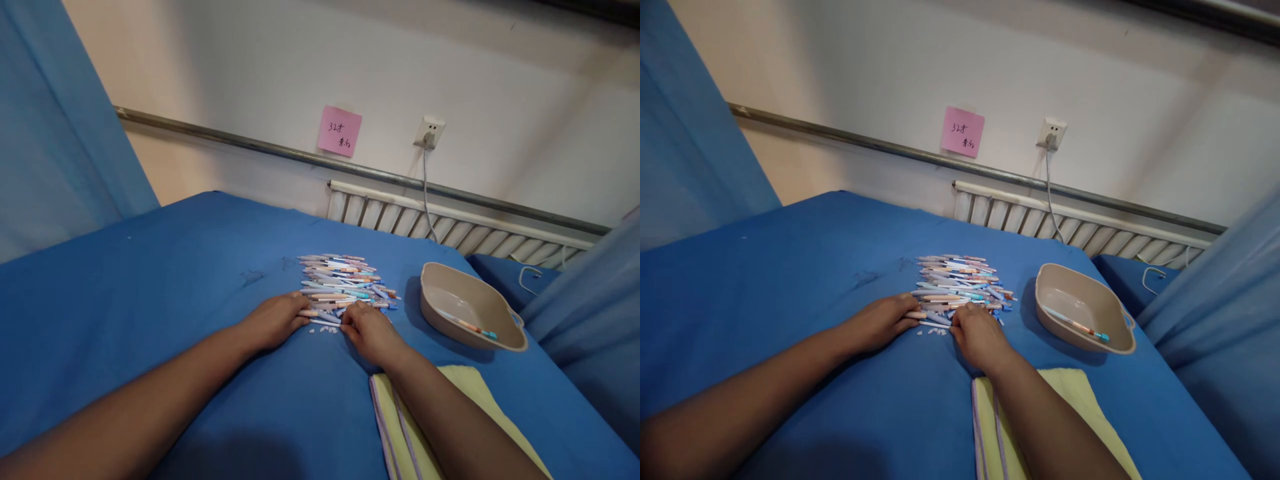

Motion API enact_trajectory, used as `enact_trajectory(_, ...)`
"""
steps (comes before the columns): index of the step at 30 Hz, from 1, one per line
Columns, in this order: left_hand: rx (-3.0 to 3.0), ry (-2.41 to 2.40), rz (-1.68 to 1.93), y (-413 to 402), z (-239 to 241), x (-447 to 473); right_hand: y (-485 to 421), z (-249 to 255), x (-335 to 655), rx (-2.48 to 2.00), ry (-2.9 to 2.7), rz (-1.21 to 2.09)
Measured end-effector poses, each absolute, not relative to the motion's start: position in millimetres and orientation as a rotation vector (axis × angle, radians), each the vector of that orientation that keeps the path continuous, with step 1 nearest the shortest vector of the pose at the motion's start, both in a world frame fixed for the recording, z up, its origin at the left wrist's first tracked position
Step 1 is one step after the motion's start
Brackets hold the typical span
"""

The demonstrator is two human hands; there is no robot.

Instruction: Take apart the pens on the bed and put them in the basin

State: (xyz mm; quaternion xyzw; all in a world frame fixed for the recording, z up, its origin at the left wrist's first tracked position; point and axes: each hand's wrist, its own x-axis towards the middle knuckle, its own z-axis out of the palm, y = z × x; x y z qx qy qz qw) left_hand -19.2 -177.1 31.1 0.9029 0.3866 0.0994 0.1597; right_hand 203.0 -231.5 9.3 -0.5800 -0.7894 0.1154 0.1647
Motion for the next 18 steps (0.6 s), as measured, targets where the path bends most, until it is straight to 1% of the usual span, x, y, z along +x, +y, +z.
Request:
enact_trajectory(7,2.593,1.183,0.220,-180.4,31.0,-17.5,-230.9,10.0,203.0,-1.634,-2.245,0.359)
enact_trajectory(15,2.552,1.108,0.306,-179.2,32.7,-17.4,-231.5,13.2,204.5,-1.583,-2.243,0.328)
enact_trajectory(18,2.491,1.060,0.352,-178.7,33.7,-16.1,-229.2,8.4,202.4,-1.502,-2.135,0.414)
